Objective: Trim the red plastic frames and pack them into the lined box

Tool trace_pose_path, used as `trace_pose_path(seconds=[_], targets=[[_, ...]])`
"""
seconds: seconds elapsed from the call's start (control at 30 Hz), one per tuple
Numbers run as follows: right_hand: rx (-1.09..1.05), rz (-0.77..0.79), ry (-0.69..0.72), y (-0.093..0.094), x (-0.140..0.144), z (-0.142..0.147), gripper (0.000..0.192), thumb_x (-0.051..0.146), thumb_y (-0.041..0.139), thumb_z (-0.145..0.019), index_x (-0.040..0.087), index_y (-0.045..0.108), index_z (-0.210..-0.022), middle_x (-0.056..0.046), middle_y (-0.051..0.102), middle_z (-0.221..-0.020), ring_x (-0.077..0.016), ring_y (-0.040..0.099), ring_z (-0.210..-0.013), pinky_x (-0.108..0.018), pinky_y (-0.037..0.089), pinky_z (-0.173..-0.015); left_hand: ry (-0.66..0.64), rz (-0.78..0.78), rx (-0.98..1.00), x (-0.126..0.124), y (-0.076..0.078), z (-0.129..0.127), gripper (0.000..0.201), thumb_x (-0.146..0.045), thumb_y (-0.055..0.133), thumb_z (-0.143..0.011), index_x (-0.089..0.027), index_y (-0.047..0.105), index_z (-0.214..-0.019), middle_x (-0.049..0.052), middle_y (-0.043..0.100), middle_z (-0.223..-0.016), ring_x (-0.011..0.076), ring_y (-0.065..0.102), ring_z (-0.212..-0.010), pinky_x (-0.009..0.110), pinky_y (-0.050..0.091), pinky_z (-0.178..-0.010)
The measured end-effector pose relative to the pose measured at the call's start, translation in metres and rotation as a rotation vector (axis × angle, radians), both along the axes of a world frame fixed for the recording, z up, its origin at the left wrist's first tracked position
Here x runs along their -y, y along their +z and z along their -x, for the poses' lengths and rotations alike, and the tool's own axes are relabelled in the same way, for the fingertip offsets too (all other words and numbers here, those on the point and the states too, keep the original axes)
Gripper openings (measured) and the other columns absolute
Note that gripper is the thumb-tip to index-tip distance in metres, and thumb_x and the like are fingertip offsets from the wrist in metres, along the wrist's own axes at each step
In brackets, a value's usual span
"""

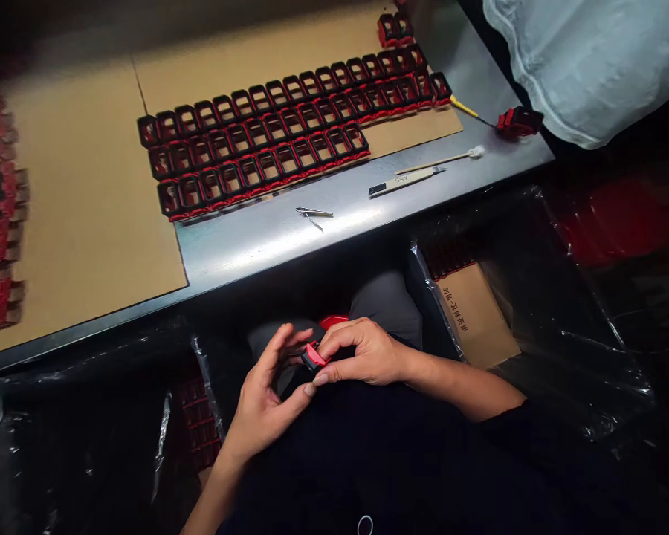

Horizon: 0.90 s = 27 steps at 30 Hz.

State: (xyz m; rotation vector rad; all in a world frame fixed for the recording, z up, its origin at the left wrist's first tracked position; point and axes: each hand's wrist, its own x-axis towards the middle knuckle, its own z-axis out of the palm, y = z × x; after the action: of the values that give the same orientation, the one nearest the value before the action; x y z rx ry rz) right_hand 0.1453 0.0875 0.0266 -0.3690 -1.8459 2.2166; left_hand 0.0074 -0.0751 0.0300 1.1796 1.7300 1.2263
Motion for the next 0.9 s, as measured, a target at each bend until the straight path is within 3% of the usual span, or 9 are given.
trace_pose_path(seconds=[0.1, 0.23, 0.4, 0.53, 0.67, 0.77, 0.83, 0.9], targets=[[-0.069, -0.107, -0.033, -0.004, 0.002, 0.000, 0.014, 0.032, 0.082, -0.078, 0.019, 0.075, -0.081, -0.006, 0.074, -0.084, -0.0188, 0.070, -0.081, -0.033, 0.057, -0.077, 0.049, 0.131, 0.229, 0.001, 0.003, -0.001, 0.058, -0.033, 0.069, -0.085, -0.021, 0.051, -0.138, 0.014, 0.068, -0.123, 0.0252, 0.071, -0.100, 0.038, 0.063, -0.081], [-0.167, -0.312, -0.053, -0.008, 0.003, 0.002, 0.009, 0.029, 0.076, -0.083, 0.022, 0.075, -0.078, -0.008, 0.074, -0.086, -0.0220, 0.070, -0.090, -0.040, 0.057, -0.087, 0.098, 0.160, 0.323, -0.001, 0.006, -0.007, 0.068, -0.040, 0.075, -0.079, -0.020, 0.049, -0.139, 0.014, 0.065, -0.128, 0.0263, 0.070, -0.104, 0.041, 0.062, -0.088], [-0.263, -0.526, -0.071, -0.009, 0.001, 0.004, 0.005, 0.022, 0.072, -0.086, 0.022, 0.075, -0.081, -0.008, 0.074, -0.091, -0.0246, 0.067, -0.105, -0.041, 0.056, -0.092, 0.150, 0.140, 0.070, -0.004, 0.006, -0.014, 0.075, -0.043, 0.078, -0.076, -0.022, 0.046, -0.141, 0.014, 0.060, -0.133, 0.0288, 0.065, -0.115, 0.047, 0.057, -0.098], [-0.286, -0.611, -0.104, -0.009, 0.002, 0.005, 0.003, 0.019, 0.073, -0.084, 0.021, 0.075, -0.084, -0.010, 0.074, -0.098, -0.0265, 0.064, -0.112, -0.043, 0.055, -0.094, 0.188, 0.056, -0.117, -0.007, 0.007, -0.017, 0.073, -0.034, 0.077, -0.078, -0.024, 0.043, -0.142, 0.012, 0.058, -0.131, 0.0277, 0.062, -0.119, 0.047, 0.055, -0.100], [-0.198, -0.549, -0.167, -0.008, 0.006, 0.003, 0.019, 0.011, 0.061, -0.087, 0.024, 0.074, -0.093, -0.009, 0.074, -0.107, -0.0249, 0.066, -0.110, -0.044, 0.055, -0.095, 0.244, -0.013, -0.209, -0.009, 0.009, -0.017, 0.072, -0.024, 0.074, -0.077, -0.022, 0.039, -0.140, 0.012, 0.055, -0.126, 0.0261, 0.061, -0.116, 0.046, 0.054, -0.099], [-0.045, -0.461, -0.202, 0.000, -0.005, 0.003, 0.019, 0.015, 0.057, -0.091, 0.022, 0.073, -0.099, -0.008, 0.075, -0.100, -0.0204, 0.071, -0.094, -0.036, 0.058, -0.085, 0.240, -0.071, -0.296, -0.009, 0.011, -0.015, 0.068, -0.017, 0.071, -0.075, -0.022, 0.042, -0.136, 0.011, 0.054, -0.123, 0.0246, 0.059, -0.114, 0.043, 0.055, -0.097], [0.041, -0.558, -0.232, 0.009, -0.024, 0.012, 0.017, 0.020, 0.058, -0.093, 0.020, 0.073, -0.102, -0.008, 0.075, -0.097, -0.0187, 0.071, -0.088, -0.032, 0.057, -0.081, 0.226, -0.105, -0.330, -0.008, 0.012, -0.014, 0.069, -0.015, 0.069, -0.075, -0.021, 0.042, -0.138, 0.011, 0.052, -0.123, 0.0238, 0.057, -0.114, 0.041, 0.054, -0.097], [0.114, -0.785, -0.317, 0.015, -0.050, 0.030, 0.020, 0.026, 0.060, -0.093, 0.018, 0.072, -0.107, -0.008, 0.075, -0.100, -0.0204, 0.070, -0.091, -0.033, 0.054, -0.085, 0.214, -0.125, -0.349, -0.007, 0.012, -0.014, 0.070, -0.014, 0.067, -0.076, -0.020, 0.040, -0.141, 0.012, 0.050, -0.125, 0.0233, 0.055, -0.115, 0.040, 0.054, -0.097]])
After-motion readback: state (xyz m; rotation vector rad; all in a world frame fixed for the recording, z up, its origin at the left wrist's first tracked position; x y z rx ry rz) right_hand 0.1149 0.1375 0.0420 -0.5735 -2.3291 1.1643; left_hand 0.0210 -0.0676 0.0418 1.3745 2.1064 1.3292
